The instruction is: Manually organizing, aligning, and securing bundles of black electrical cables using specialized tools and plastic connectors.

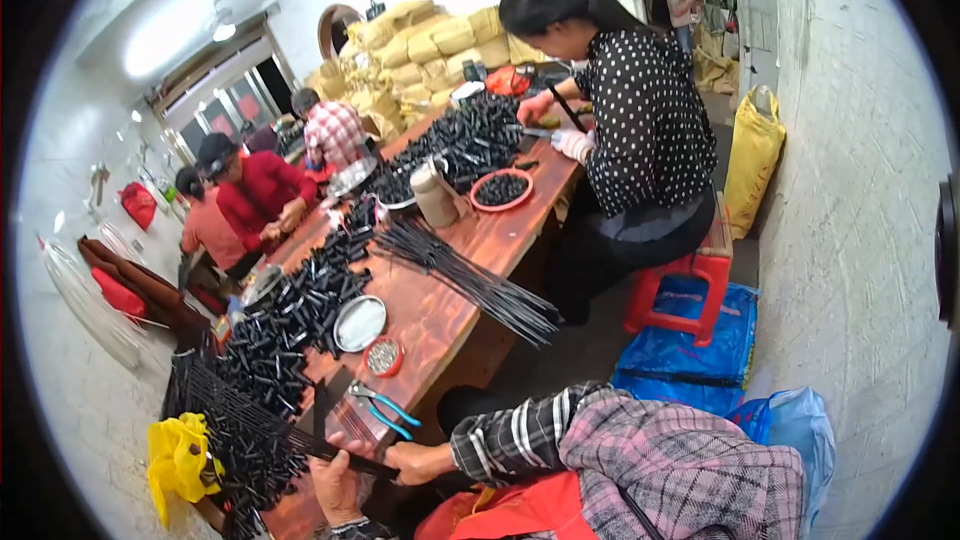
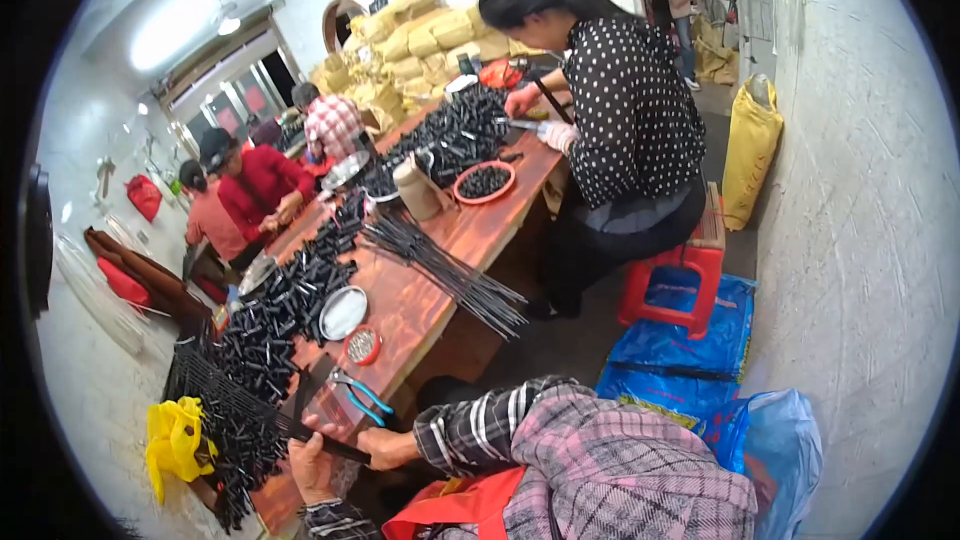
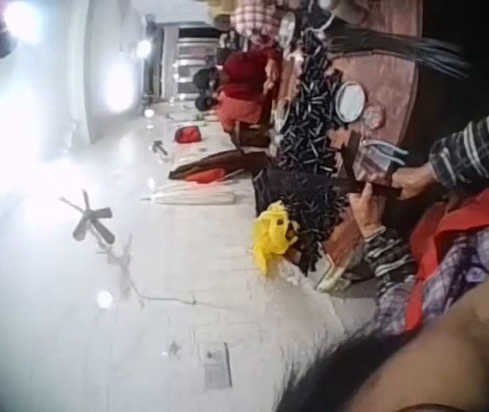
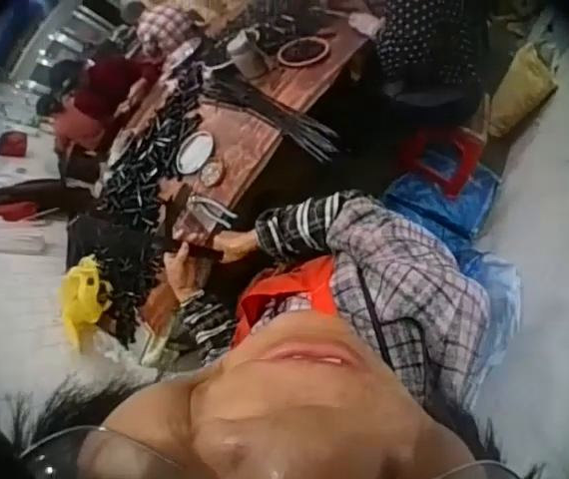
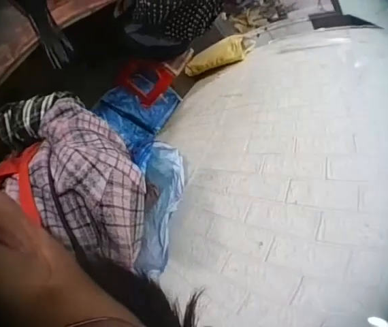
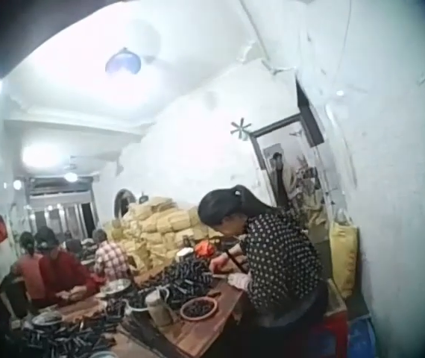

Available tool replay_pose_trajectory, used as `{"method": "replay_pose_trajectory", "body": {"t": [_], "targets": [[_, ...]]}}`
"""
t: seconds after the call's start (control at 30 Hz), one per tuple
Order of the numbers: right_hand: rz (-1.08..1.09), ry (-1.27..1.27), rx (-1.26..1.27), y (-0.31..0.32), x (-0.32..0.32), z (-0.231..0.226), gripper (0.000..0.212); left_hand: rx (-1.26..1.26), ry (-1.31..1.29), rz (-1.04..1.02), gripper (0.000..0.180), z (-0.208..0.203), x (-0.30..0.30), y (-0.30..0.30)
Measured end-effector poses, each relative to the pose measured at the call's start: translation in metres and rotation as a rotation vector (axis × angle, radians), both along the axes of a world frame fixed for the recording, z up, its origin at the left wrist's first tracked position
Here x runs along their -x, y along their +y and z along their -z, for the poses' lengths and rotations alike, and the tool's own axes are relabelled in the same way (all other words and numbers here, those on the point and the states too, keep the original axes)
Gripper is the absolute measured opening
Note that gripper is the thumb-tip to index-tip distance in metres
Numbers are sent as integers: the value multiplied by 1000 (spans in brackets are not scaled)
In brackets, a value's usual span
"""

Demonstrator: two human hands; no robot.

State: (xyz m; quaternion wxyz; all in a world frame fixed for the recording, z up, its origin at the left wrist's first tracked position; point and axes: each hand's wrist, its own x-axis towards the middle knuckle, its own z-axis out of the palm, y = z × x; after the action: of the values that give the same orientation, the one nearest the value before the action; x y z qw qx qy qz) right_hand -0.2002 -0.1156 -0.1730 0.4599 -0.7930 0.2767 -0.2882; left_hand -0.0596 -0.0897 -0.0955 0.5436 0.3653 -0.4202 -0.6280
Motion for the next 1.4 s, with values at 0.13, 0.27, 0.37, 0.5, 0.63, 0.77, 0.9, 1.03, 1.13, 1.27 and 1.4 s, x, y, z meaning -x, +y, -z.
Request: {"method": "replay_pose_trajectory", "body": {"t": [0.13, 0.27, 0.37, 0.5, 0.63, 0.77, 0.9, 1.03, 1.13, 1.27, 1.4], "targets": [[0, 33, -38, -16, 0, -7, 9, -3, 21, 21, 32, 11, -7, -22], [-13, 63, -77, -31, -16, -16, 9, 13, 38, 20, 33, 8, -24, -38], [-6, 56, -39, -47, -21, -17, 13, 27, 71, 41, 31, 2, -22, -50], [124, 173, 41, -55, -10, -41, 13, 134, 65, 31, 26, -5, -17, -64], [123, 207, -20, -54, -5, -22, 12, 98, 94, 70, 27, 6, -9, -63], [52, 134, -38, -49, 5, -15, 13, 69, 107, 68, 27, 15, -6, -54], [-31, 158, -83, -48, 11, -10, 15, 71, 102, 49, 28, 23, -3, -52], [28, 177, -23, -39, 11, -7, 18, 57, 127, 70, 29, 27, -1, -49], [27, 167, 10, -38, 16, -7, 19, 65, 127, 75, 28, 29, 2, -51], [49, 162, 59, -42, 12, 9, 23, 54, 113, 60, 29, 31, 4, -49], [33, 126, 28, -41, 13, 5, 25, 49, 119, 47, 30, 34, 1, -51]]}}
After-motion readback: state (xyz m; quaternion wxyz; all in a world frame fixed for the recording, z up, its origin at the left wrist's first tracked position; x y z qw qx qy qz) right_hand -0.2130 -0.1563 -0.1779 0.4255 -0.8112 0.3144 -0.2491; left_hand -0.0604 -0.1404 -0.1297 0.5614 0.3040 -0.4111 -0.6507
